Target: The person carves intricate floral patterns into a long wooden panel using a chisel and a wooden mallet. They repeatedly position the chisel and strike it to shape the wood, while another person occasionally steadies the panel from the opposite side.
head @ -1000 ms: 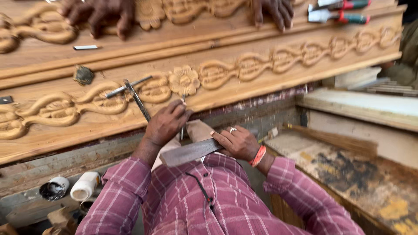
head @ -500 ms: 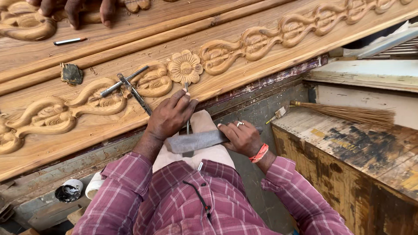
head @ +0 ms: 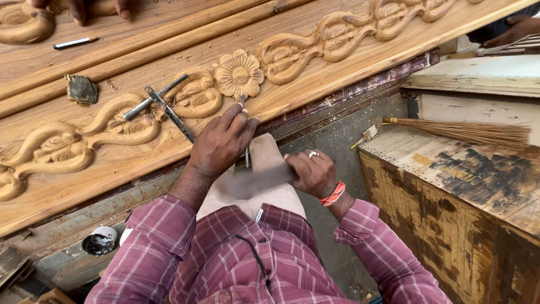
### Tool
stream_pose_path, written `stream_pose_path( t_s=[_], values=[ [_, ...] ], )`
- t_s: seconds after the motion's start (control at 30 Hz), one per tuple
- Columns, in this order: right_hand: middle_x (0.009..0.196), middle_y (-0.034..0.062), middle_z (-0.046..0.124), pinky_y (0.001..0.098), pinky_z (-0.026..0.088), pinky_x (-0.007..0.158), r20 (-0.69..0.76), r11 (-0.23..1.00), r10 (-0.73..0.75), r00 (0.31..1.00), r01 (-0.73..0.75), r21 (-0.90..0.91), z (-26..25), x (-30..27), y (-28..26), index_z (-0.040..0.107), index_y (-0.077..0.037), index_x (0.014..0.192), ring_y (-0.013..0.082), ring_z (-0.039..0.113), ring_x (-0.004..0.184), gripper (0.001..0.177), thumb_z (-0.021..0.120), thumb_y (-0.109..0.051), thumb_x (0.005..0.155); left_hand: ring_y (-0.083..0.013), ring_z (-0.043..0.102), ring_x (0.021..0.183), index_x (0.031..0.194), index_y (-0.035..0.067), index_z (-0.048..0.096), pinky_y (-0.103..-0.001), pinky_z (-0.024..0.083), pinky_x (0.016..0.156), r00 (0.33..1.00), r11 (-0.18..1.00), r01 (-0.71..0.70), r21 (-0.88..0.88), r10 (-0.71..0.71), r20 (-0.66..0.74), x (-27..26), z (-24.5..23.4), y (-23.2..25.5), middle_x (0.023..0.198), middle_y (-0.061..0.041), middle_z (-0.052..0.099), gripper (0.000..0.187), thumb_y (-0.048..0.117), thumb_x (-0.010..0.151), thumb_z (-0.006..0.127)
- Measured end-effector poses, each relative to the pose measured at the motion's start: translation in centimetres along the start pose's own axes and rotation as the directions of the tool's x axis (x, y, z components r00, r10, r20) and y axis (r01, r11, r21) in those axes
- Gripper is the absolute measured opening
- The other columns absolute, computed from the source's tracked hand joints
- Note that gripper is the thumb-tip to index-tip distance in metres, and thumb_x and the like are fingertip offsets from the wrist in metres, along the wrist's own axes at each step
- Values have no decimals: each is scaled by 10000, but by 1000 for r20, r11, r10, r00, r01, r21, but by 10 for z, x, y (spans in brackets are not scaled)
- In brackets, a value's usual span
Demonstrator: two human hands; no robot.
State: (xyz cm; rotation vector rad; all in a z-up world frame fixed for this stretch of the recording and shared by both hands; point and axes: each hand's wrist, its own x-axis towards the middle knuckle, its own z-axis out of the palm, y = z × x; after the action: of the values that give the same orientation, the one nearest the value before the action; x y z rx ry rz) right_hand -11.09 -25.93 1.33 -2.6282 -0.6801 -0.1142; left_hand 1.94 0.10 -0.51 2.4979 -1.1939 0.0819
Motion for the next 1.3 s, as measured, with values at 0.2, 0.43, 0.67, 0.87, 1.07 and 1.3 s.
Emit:
stream_pose_path(
  t_s=[0.2, 0.43, 0.67, 0.87, 1.07, 1.3],
  values=[
    [955, 103, 694, 426, 558, 736, -26, 999, 19, 999, -18, 48, 13, -5, -2, 565, -73, 1209, 285, 696, 789, 569, 817, -369, 793, -234, 586, 1283, 1268, 115, 701, -328, 591, 931, 1000, 1000, -6, 20, 6, 1, -1, -4, 0, 1195, -62, 615, 352, 171, 922, 675],
    [966, 114, 697, 421, 548, 729, -54, 992, 49, 997, -43, 117, 27, -1, -5, 540, -59, 1191, 281, 701, 801, 509, 840, -261, 833, -222, 578, 1291, 1284, 118, 699, -328, 589, 949, 1000, 999, -3, 32, 3, 6, 0, -4, -4, 1212, -56, 611, 349, 177, 941, 674],
    [929, 125, 680, 433, 546, 705, -79, 985, 132, 988, -122, 121, 32, -1, -9, 498, -53, 1192, 285, 696, 783, 610, 842, -389, 817, -227, 574, 1299, 1273, 117, 694, -327, 592, 943, 1000, 1000, 0, 15, 0, 12, 3, -3, -6, 1213, -63, 610, 339, 194, 943, 667],
    [955, 113, 689, 429, 552, 727, -86, 982, 173, 981, -165, 91, 36, -3, -8, 490, -82, 1199, 297, 707, 821, 538, 793, -381, 871, -222, 572, 1298, 1263, 123, 702, -323, 591, 917, 1000, 1000, 13, 2, -13, 12, 9, -5, -4, 1197, -59, 610, 330, 184, 940, 681],
    [1004, 104, 710, 417, 552, 743, -121, 983, 157, 980, -143, 116, 33, 1, -14, 488, -84, 1241, 263, 715, 828, 417, 763, -261, 982, -227, 570, 1305, 1256, 129, 708, -332, 584, 947, 999, 1000, 18, -7, -18, 47, 10, -7, -6, 1218, -57, 611, 342, 179, 919, 680],
    [951, 109, 689, 418, 553, 708, -110, 974, 181, 977, -162, 160, 17, 12, -21, 499, -58, 1196, 280, 707, 795, 551, 803, -382, 870, -222, 555, 1307, 1244, 146, 717, -338, 577, 972, 994, 999, 48, -2, -47, 99, 15, -13, -5, 1217, -55, 597, 344, 154, 903, 673]
  ],
)
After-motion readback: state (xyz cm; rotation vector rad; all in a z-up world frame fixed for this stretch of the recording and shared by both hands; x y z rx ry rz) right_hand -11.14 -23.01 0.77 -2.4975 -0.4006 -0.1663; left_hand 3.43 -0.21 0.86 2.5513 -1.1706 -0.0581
